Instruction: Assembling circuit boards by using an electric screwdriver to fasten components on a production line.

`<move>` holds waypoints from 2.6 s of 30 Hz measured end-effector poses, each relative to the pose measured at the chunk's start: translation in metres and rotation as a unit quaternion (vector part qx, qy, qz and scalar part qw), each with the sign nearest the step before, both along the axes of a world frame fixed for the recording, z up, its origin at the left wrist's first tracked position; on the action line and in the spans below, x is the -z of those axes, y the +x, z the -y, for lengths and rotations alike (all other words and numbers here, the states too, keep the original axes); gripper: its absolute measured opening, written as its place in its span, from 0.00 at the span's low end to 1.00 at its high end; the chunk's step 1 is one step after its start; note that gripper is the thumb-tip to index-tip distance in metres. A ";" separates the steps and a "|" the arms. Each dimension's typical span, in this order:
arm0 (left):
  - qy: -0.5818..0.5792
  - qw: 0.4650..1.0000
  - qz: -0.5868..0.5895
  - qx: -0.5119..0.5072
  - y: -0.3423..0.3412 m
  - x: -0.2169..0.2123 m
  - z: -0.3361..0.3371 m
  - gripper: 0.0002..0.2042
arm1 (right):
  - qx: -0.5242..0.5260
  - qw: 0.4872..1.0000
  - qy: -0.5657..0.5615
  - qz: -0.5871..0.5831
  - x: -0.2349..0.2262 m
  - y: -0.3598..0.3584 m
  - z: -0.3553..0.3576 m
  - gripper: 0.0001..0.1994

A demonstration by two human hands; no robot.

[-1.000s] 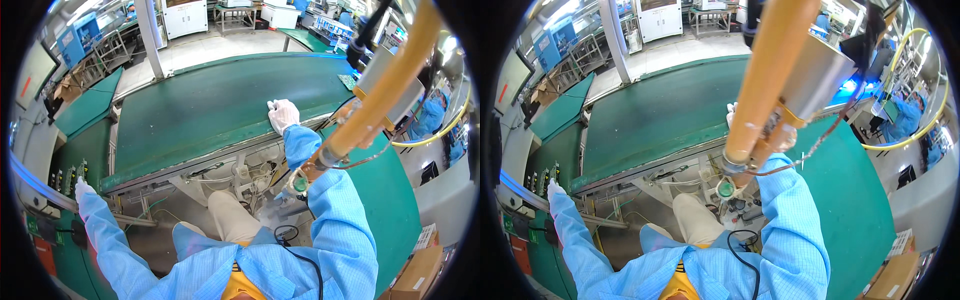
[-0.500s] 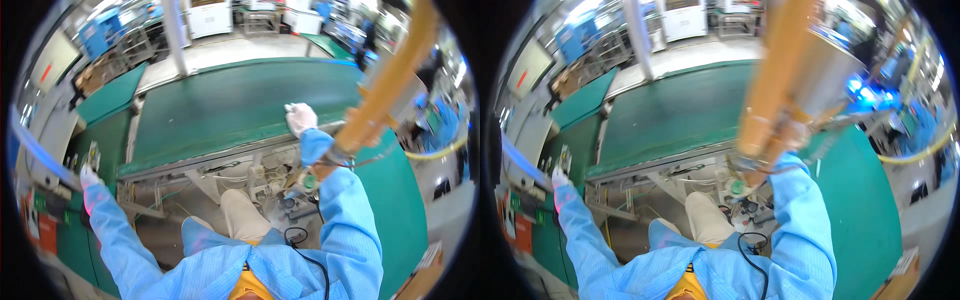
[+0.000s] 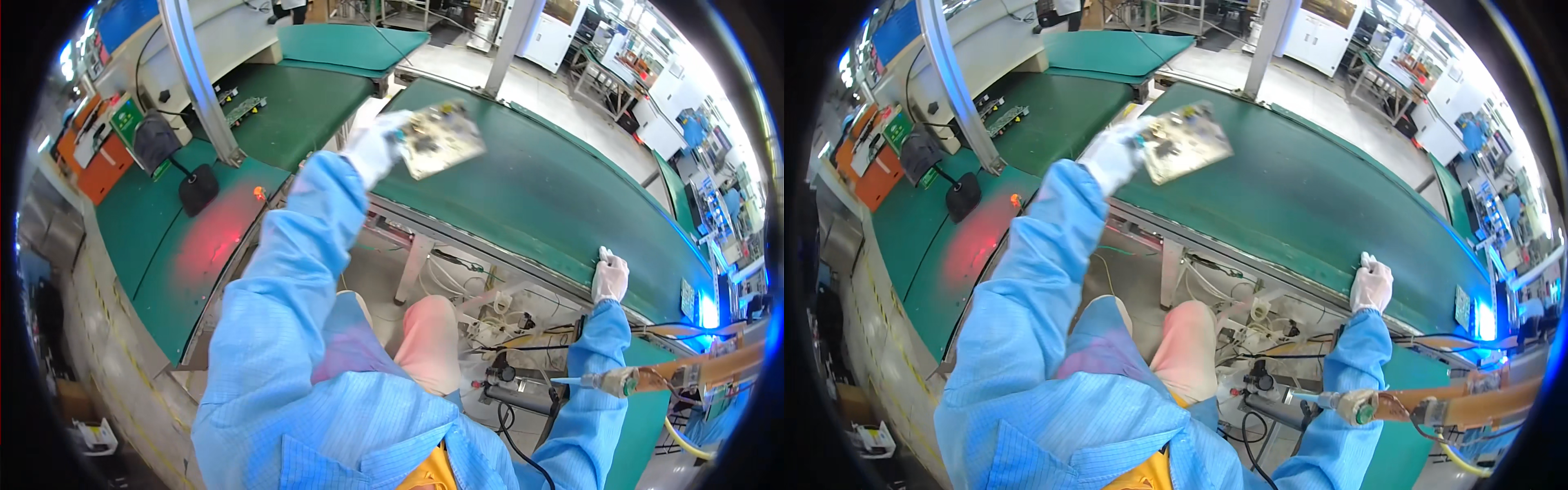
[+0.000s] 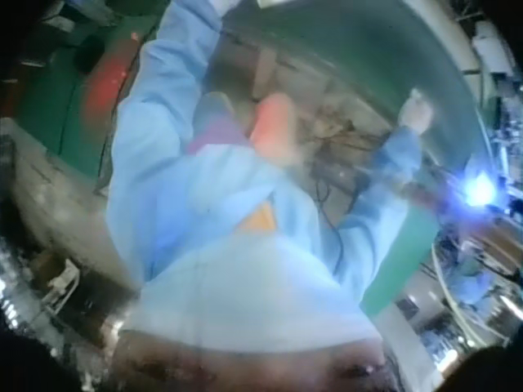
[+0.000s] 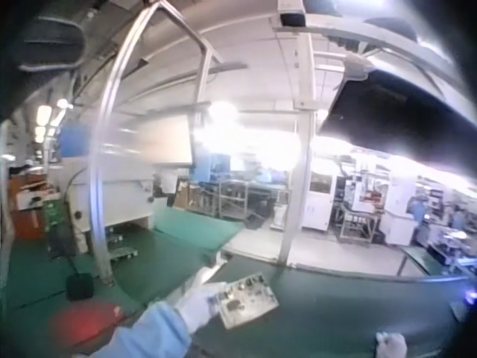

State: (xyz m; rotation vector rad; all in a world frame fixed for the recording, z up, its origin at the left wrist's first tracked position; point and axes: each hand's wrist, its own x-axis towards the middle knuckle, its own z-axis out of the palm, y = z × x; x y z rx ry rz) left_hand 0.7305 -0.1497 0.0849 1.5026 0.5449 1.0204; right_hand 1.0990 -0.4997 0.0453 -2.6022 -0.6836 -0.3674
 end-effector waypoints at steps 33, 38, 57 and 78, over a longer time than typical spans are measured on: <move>-0.361 0.873 0.151 0.290 0.092 0.029 0.061 0.14 | 0.009 1.000 0.002 0.012 0.007 0.006 0.006 0.11; -0.362 0.883 0.139 0.263 0.095 0.026 0.062 0.14 | -0.006 0.999 0.001 0.051 0.012 0.014 0.008 0.11; -0.382 0.878 0.132 0.255 0.095 0.022 0.062 0.13 | -0.009 0.999 0.019 0.037 0.005 0.006 0.006 0.10; -0.371 0.880 0.139 0.262 0.095 0.036 0.052 0.14 | -0.005 0.999 0.019 0.042 0.011 0.011 0.009 0.10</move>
